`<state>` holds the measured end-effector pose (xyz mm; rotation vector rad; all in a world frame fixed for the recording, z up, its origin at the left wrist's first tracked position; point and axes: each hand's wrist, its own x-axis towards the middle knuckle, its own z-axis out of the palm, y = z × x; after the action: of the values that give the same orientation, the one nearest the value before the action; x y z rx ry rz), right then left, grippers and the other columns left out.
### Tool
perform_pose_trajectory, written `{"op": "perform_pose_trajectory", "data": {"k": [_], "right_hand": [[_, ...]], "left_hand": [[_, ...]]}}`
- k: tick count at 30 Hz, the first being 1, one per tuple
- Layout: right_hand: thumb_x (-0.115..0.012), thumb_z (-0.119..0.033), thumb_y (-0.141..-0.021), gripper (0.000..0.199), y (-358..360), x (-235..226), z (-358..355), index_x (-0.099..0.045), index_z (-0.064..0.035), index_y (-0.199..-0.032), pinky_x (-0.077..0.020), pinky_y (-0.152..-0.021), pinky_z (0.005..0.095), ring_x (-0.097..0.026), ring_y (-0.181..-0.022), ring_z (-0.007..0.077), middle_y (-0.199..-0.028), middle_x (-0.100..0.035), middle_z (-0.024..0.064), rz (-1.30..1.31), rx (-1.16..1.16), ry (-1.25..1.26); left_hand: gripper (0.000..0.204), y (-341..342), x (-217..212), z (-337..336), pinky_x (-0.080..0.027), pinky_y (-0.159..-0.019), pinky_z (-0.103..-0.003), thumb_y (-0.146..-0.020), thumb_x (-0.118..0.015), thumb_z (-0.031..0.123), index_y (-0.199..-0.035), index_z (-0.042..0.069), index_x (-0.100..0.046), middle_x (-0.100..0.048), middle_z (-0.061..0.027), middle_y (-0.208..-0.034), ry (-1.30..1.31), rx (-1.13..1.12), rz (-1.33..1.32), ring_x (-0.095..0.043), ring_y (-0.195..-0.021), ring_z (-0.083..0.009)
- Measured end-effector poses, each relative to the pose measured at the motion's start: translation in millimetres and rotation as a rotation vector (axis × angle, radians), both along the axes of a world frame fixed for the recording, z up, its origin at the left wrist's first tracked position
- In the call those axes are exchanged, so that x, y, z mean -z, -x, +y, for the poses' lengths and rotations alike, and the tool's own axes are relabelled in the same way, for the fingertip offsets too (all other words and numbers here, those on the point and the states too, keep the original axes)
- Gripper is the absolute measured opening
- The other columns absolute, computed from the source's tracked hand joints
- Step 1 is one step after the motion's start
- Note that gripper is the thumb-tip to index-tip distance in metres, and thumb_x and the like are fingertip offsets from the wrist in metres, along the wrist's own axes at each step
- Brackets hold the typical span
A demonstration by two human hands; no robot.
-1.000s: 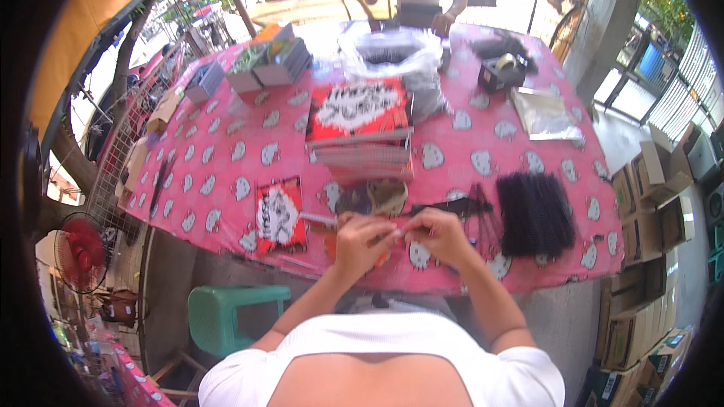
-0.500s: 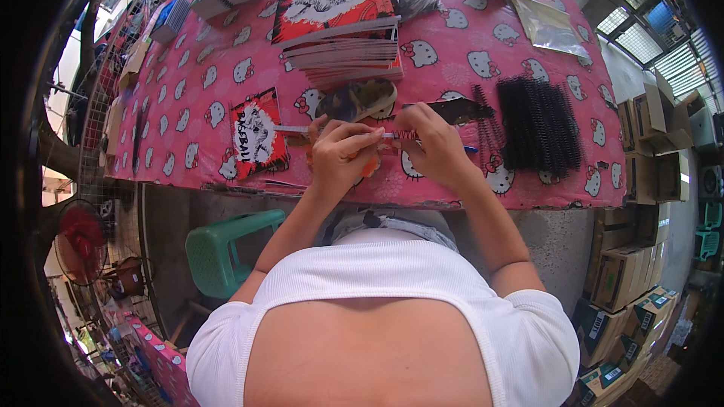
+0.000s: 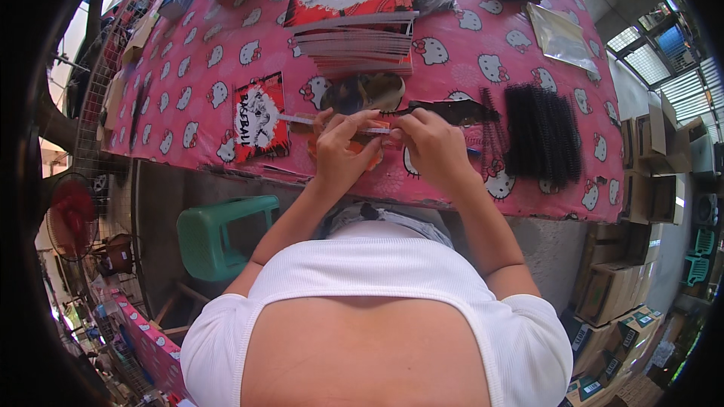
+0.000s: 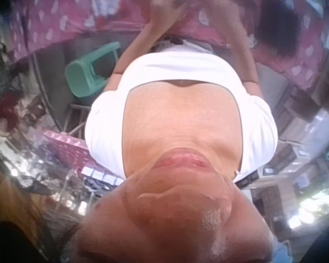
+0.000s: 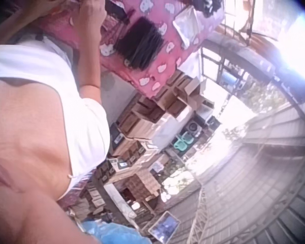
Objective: The person organizes stacks of notebooks on a table, moves several red notebooks from a box to the table, and trims the spiral binding of a notebook using shears.
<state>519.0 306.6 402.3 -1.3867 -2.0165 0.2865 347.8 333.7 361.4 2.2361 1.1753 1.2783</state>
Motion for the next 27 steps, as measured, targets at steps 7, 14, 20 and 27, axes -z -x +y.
{"op": "perform_pose_trajectory", "data": {"k": [7, 14, 20, 27], "right_hand": [[-0.062, -0.018, -0.078, 0.014, 5.1, 3.9, 8.6, -0.057, -0.0077, -0.087, -0.0452, -0.058, 0.039, -0.057, -0.07, 0.0295, -0.081, -0.054, 0.0092, -0.023, 0.014, -0.115], [-0.061, -0.015, -0.078, 0.024, -12.2, -1.5, 76.9, -0.058, -0.0055, -0.1, -0.0475, -0.068, 0.0394, -0.059, -0.08, 0.0348, -0.086, -0.06, 0.0146, -0.153, -0.407, 0.487], [-0.066, -0.023, -0.071, 0.04, 9.4, 85.5, 130.8, -0.057, -0.0032, -0.105, -0.0491, -0.075, 0.04, -0.06, -0.086, 0.0344, -0.094, -0.061, 0.0174, -0.39, -0.217, 0.054], [-0.067, -0.019, -0.071, 0.037, -45.9, 41.4, 78.2, -0.057, -0.0016, -0.102, -0.0506, -0.066, 0.0299, -0.06, -0.081, 0.0186, -0.091, -0.062, 0.0087, -0.096, -0.293, 0.269]], "left_hand": [[0.039, -0.5, 2.4, -1.8, -0.032, -0.089, -0.034, -0.064, -0.073, 0.01, -0.101, 0.012, -0.062, -0.066, 0.002, -0.08, -0.018, -0.025, -0.034, -0.06, -0.077, -0.0148], [0.036, 10.9, 13.6, -12.8, -0.035, -0.087, -0.034, -0.063, -0.073, 0.011, -0.098, 0.012, -0.064, -0.065, -0.0003, -0.081, -0.052, -0.019, -0.025, -0.06, -0.078, -0.0169], [0.033, 14.5, -4.5, 2.3, -0.031, -0.093, -0.039, -0.057, -0.078, 0.019, -0.088, 0.013, -0.066, -0.066, -0.0019, -0.081, -0.149, -0.107, 0.119, -0.06, -0.082, -0.0184], [0.02, 22.4, 4.7, 4.5, -0.026, -0.097, -0.04, -0.062, -0.075, 0.026, -0.074, 0.014, -0.066, -0.063, -0.0013, -0.072, -0.109, -0.118, 0.069, -0.059, -0.075, -0.0185]]}}
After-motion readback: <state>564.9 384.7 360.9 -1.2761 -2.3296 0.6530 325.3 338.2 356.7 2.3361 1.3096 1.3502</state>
